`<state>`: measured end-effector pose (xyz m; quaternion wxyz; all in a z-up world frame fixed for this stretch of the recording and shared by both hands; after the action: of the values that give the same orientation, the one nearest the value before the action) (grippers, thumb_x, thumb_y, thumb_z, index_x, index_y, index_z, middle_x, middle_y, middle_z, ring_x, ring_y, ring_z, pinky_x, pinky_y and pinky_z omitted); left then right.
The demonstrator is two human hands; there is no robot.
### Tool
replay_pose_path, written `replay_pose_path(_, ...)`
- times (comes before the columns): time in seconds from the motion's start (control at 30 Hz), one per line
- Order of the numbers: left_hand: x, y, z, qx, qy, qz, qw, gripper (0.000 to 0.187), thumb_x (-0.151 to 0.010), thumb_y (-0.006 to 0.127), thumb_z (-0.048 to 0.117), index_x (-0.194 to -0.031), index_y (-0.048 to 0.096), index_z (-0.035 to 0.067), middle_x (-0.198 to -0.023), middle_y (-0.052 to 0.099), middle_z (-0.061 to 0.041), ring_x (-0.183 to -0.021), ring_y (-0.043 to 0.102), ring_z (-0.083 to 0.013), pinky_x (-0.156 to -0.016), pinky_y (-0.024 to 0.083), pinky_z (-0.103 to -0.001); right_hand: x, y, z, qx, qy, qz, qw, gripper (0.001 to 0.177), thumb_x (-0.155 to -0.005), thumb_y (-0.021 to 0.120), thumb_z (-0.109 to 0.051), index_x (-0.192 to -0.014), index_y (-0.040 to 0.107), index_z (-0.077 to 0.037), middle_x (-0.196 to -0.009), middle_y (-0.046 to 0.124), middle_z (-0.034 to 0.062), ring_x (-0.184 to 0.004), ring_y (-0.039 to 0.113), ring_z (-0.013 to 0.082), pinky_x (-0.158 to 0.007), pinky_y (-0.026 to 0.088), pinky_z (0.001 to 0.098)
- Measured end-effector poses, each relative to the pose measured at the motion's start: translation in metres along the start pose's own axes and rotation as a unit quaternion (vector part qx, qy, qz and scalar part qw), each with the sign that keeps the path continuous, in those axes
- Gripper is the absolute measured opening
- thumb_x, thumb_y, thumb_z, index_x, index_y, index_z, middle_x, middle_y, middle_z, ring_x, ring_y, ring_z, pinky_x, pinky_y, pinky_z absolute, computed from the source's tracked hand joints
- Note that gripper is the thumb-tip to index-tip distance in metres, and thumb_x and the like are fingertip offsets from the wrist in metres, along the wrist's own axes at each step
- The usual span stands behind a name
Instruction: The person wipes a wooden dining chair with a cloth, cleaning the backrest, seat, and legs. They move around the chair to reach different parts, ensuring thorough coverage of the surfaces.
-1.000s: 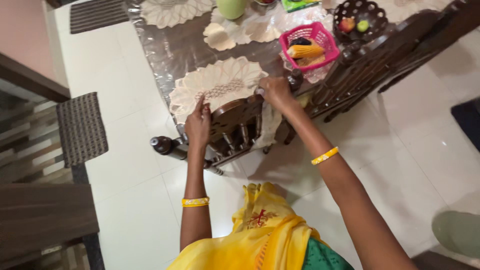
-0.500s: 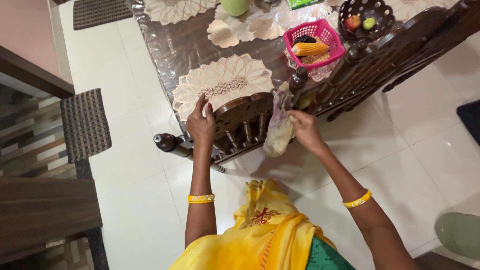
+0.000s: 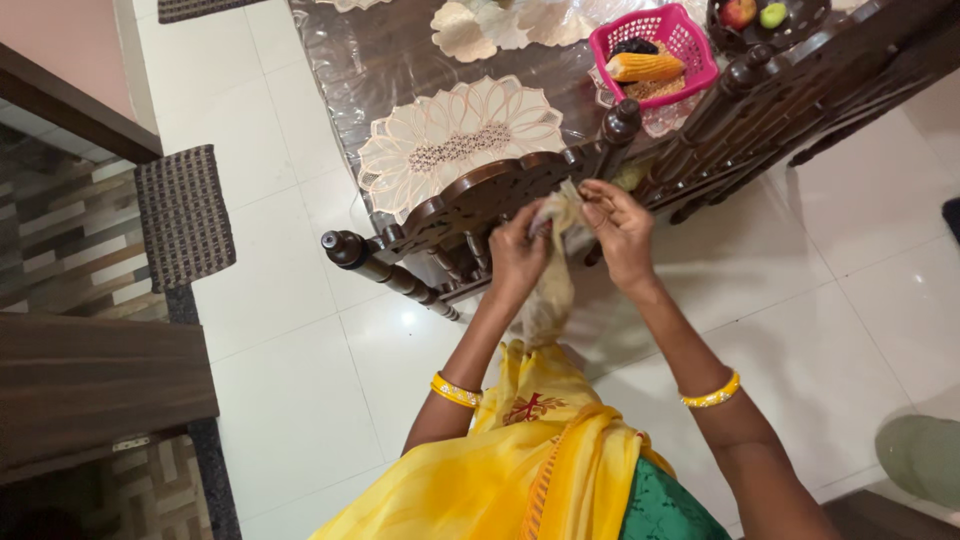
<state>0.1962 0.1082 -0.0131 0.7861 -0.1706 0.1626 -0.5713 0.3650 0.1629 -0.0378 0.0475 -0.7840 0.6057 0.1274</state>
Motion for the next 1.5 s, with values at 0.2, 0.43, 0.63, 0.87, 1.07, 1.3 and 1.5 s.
replay_pose_path(0.2, -0.008, 0.01, -0.015, 0.318, 0.045, 0.054, 0.945, 0.037, -0.094, 0.059, -0.006, -0.129, 0.069, -0.001, -0.109, 0.075, -0.01, -0.094, 0.067, -0.0098, -0.086, 0.054, -0.026, 0.066, 0.025, 0.115, -0.001, 0.085, -0.025, 0.996, 0.043, -0.093, 0.07, -0.017, -0.131, 0.062, 0.002, -0.115, 0.07, 0.0044, -0.099, 0.062, 0.0115, -0.086, 0.054, 0.0282)
replay_pose_path(0.43, -0.014, -0.007, -0.012, 0.23, -0.017, 0.054, 0.972, 0.059, -0.085, 0.044, -0.012, -0.136, 0.066, 0.007, -0.118, 0.075, -0.007, -0.082, 0.073, -0.0133, -0.067, 0.058, -0.031, 0.083, -0.01, 0.1, 0.142, 0.023, 0.037, 0.989, 0.016, -0.095, 0.066, -0.01, -0.106, 0.073, 0.0, -0.096, 0.072, 0.0054, -0.079, 0.066, 0.0142, -0.069, 0.054, 0.0309)
replay_pose_path(0.63, -0.003, 0.048, -0.013, 0.494, -0.114, -0.158, 0.847, 0.044, -0.108, 0.056, 0.029, -0.136, 0.065, -0.003, -0.119, 0.072, -0.017, -0.111, 0.067, -0.0253, -0.098, 0.057, -0.043, 0.037, 0.01, -0.028, 0.329, -0.303, 0.031, 0.894, 0.022, -0.087, 0.069, -0.008, -0.108, 0.07, 0.001, -0.119, 0.069, 0.0273, -0.089, 0.074, 0.033, -0.075, 0.062, 0.0416)
replay_pose_path(0.87, -0.01, 0.004, 0.005, 0.047, 0.131, -0.137, 0.981, 0.044, -0.105, 0.058, 0.035, -0.139, 0.061, 0.007, -0.127, 0.074, -0.012, -0.125, 0.065, -0.0326, -0.106, 0.054, -0.042, -0.007, 0.002, -0.02, 0.258, -0.169, 0.058, 0.949, 0.023, -0.092, 0.071, -0.002, -0.114, 0.07, 0.002, -0.108, 0.076, 0.0148, -0.097, 0.076, 0.0292, -0.083, 0.062, 0.0421)
replay_pose_path(1.07, -0.025, -0.094, 0.026, -0.389, 0.265, 0.225, 0.853, 0.053, -0.094, 0.065, 0.03, -0.144, 0.056, 0.012, -0.127, 0.075, -0.007, -0.136, 0.063, -0.0375, -0.089, 0.051, -0.053, -0.063, 0.011, 0.015, 0.488, -0.351, 0.036, 0.798, 0.037, -0.084, 0.075, 0.001, -0.116, 0.064, 0.016, -0.137, 0.063, 0.0298, -0.132, 0.059, 0.0437, -0.1, 0.058, 0.0426)
replay_pose_path(1.3, -0.062, -0.102, -0.024, -0.283, 0.039, 0.02, 0.958, 0.06, -0.101, 0.034, 0.06, -0.142, 0.062, 0.027, -0.104, 0.076, -0.017, -0.094, 0.071, -0.0423, -0.085, 0.054, -0.053, -0.136, 0.027, 0.089, 0.573, -0.071, -0.166, 0.799, 0.02, -0.085, 0.059, 0.01, -0.104, 0.066, 0.008, -0.122, 0.068, 0.0252, -0.119, 0.068, 0.0384, -0.102, 0.056, 0.0428)
replay_pose_path(1.5, -0.063, -0.105, -0.02, -0.289, 0.043, 0.025, 0.956, 0.058, -0.102, 0.035, 0.061, -0.142, 0.062, 0.028, -0.095, 0.074, -0.023, -0.09, 0.069, -0.0443, -0.081, 0.052, -0.056, -0.089, 0.028, 0.045, 0.361, -0.304, 0.044, 0.88, 0.033, -0.082, 0.062, 0.009, -0.115, 0.062, 0.006, -0.113, 0.068, 0.0243, -0.105, 0.069, 0.0393, -0.092, 0.056, 0.0441)
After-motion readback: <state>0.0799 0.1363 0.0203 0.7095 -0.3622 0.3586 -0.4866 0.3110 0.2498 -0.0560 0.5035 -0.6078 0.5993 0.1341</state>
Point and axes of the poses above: each hand's wrist, its own x-axis away from the middle knuckle, its own y-axis out of the palm, z = x × y, the point moved 7 cm from there along -x, towards the middle knuckle
